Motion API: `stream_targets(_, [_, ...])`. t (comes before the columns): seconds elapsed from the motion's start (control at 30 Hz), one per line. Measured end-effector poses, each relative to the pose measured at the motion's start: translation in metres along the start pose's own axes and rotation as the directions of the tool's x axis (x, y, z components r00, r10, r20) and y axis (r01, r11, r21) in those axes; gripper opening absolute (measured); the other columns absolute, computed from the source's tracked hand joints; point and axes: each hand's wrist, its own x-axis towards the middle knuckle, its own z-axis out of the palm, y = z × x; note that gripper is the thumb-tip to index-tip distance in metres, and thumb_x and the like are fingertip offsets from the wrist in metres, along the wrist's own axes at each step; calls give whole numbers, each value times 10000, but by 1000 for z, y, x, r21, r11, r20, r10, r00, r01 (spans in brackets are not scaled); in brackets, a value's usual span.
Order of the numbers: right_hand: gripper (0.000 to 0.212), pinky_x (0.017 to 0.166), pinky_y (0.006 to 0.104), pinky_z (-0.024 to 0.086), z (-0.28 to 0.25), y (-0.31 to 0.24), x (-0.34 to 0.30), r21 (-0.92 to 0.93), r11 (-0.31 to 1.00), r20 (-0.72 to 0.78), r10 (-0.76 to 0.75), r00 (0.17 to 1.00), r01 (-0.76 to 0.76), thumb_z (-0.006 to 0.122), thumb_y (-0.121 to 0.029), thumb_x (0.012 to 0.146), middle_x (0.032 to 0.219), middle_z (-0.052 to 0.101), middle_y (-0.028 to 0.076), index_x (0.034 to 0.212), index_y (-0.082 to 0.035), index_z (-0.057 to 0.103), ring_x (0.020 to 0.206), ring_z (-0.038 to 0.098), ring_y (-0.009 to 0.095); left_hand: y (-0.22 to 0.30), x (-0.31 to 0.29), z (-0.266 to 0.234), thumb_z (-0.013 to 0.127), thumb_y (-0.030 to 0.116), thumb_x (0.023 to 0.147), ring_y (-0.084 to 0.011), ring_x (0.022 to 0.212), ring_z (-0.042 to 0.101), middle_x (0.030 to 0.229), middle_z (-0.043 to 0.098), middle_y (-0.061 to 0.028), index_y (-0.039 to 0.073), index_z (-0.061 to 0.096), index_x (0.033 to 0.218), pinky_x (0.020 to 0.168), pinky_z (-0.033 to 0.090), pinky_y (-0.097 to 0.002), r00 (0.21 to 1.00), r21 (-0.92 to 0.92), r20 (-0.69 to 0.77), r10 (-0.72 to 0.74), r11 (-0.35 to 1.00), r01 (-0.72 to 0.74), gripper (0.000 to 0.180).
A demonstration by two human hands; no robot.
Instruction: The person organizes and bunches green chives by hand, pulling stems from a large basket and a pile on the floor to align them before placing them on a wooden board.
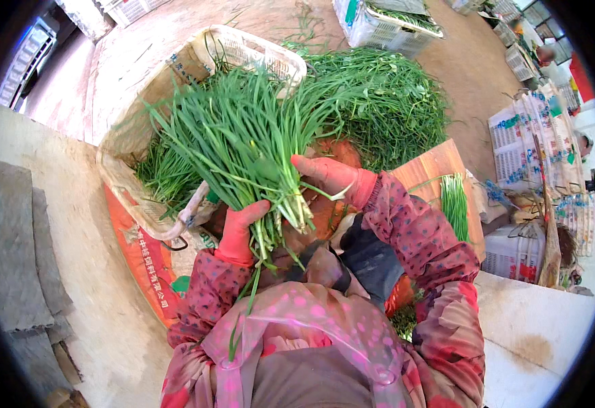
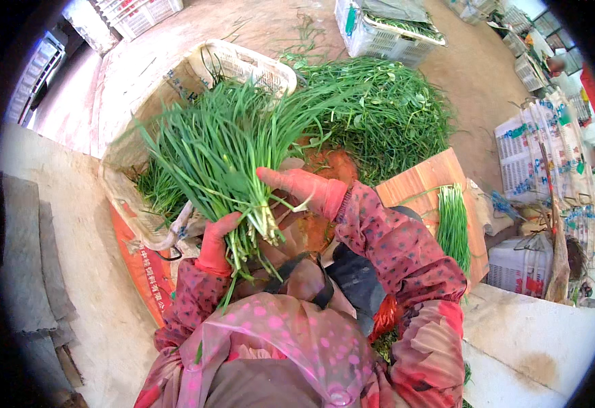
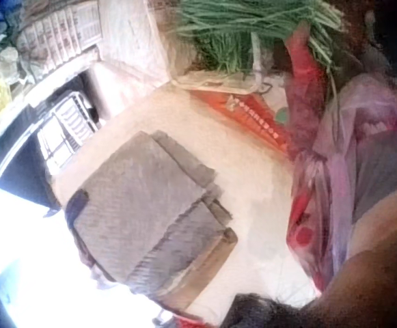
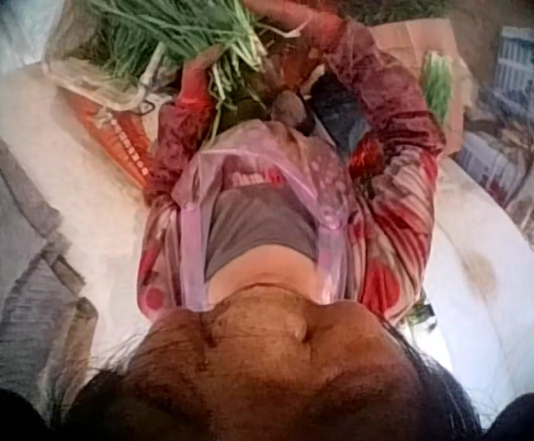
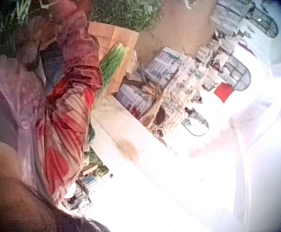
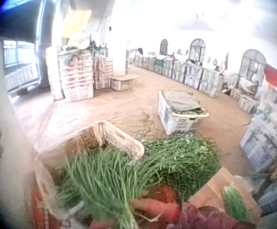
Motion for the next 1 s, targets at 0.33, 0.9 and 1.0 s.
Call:
stream_targets(0.33, [477,919,305,444,9,15,-9,-3,937,-106,-347,932,349,659,-234,854,1172,604,59,1261,-23,527,1041,567,156,-25,9,29,656,58,789,-159,943,614,1099,618,-47,37,527,1221,818,504,-308,975,183,161,152,966,-181,451])
stream_targets(0.9, [584,909,313,454,3,127,-10,79,944,-264,-290,920,320,712,-98,749,1168,594,57,1280,-23,481,1039,566,161,-97,18,-15,665,214,853,-185,1099,531,1216,565,-59,40,497,1269,943,439,-348,902,592,398,-168,798,-113,482])
stream_targets(1.0, [539,892,300,454,11,138,-10,81,945,-325,-277,904,318,718,-116,753,1141,605,41,1246,-32,518,1006,569,144,-86,12,-27,667,228,853,-190,1104,536,1235,557,-65,36,492,1276,954,435,-356,889,528,357,-288,847,62,497])
